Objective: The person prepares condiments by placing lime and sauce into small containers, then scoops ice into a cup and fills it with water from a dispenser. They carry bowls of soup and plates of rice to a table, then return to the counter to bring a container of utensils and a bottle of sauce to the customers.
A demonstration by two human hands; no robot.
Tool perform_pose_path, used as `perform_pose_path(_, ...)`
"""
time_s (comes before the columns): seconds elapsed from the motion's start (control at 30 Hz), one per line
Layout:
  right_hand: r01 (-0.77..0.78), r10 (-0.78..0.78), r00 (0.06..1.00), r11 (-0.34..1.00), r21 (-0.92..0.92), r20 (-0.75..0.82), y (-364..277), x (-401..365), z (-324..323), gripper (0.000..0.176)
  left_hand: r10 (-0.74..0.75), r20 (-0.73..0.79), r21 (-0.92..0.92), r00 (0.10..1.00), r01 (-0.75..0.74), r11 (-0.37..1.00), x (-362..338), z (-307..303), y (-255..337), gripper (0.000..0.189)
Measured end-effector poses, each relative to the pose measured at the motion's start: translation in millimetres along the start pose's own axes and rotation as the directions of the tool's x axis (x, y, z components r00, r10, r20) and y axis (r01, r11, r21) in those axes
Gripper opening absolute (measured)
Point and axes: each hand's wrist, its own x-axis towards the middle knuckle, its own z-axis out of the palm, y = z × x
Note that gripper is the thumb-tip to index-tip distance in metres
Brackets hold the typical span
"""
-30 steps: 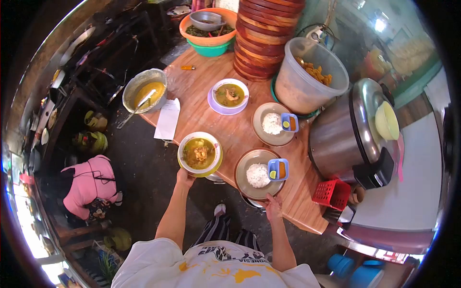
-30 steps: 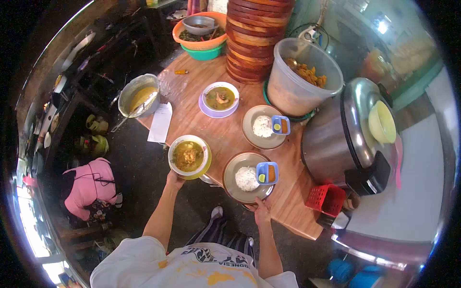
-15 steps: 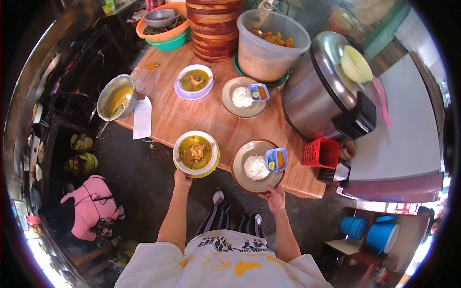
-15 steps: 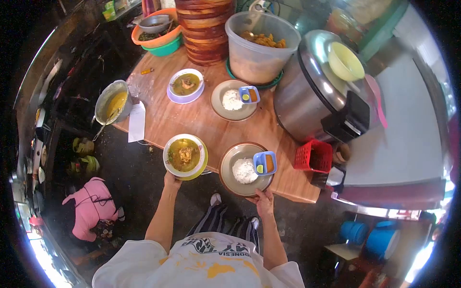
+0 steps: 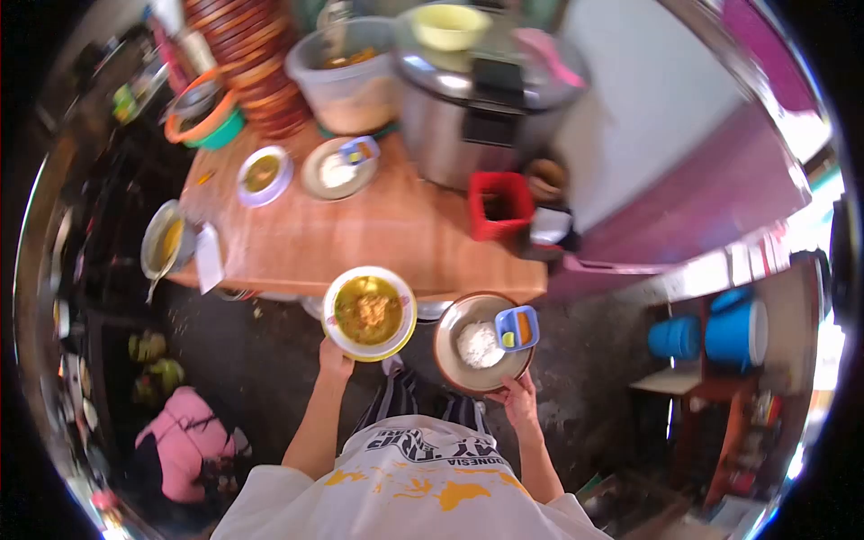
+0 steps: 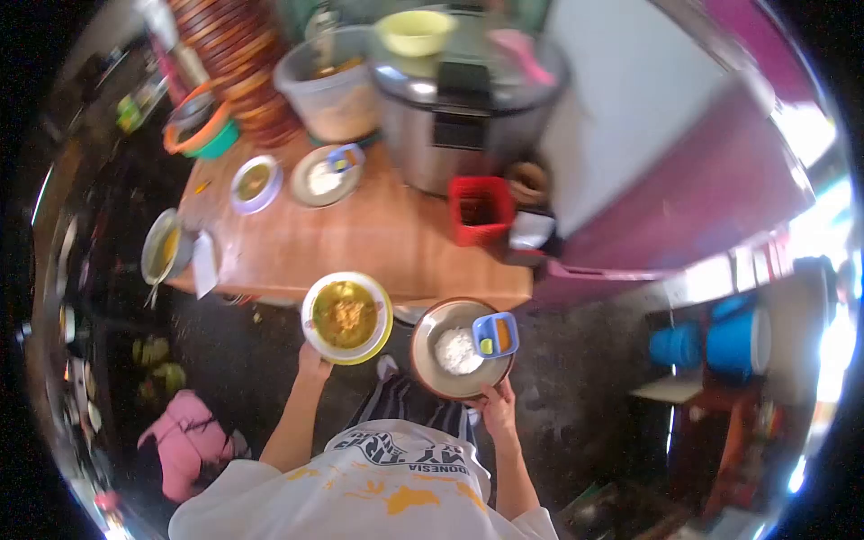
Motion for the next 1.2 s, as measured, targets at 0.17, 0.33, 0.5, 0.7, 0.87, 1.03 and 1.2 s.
perform_pose_path(0.17, 0.024, -0.011, 0.983, 0.997, 0.067, -0.184, -33, -72, -91, 0.036, -0.165, 0.217, 0.068, 0.962, 0.153, 0.986, -51, 54, -74, 0.028)
perform_pose_path(0.33, 0.15, -0.105, 0.939, 0.982, 0.112, -0.328, -56, -134, -189, 0.037, -0.328, 0.23, 0.241, 0.916, 0.273, 0.931, -109, 134, -174, 0.029)
perform_pose_path(0.5, 0.307, -0.216, 0.879, 0.938, 0.159, -0.424, -79, -153, -286, 0.036, -0.446, 0.368, 0.336, 0.816, 0.33, 0.882, -132, 220, -295, 0.029)
perform_pose_path(0.7, 0.448, -0.263, 0.764, 0.873, 0.191, -0.589, -133, -129, -380, 0.034, -0.591, 0.286, 0.61, 0.754, 0.332, 0.719, -155, 365, -412, 0.026)
perform_pose_path(0.87, 0.547, -0.278, 0.653, 0.817, 0.184, -0.704, -217, -100, -439, 0.034, -0.709, 0.346, 0.671, 0.614, 0.366, 0.645, -174, 505, -501, 0.026)
perform_pose_path(1.03, 0.575, -0.247, 0.61, 0.792, 0.206, -0.753, -299, -55, -511, 0.035, -0.771, 0.338, 0.718, 0.539, 0.381, 0.582, -174, 631, -591, 0.024)
perform_pose_path(1.2, 0.556, -0.252, 0.627, 0.808, 0.196, -0.738, -382, 3, -572, 0.04, -0.724, 0.364, 0.692, 0.586, 0.35, 0.631, -163, 741, -676, 0.02)
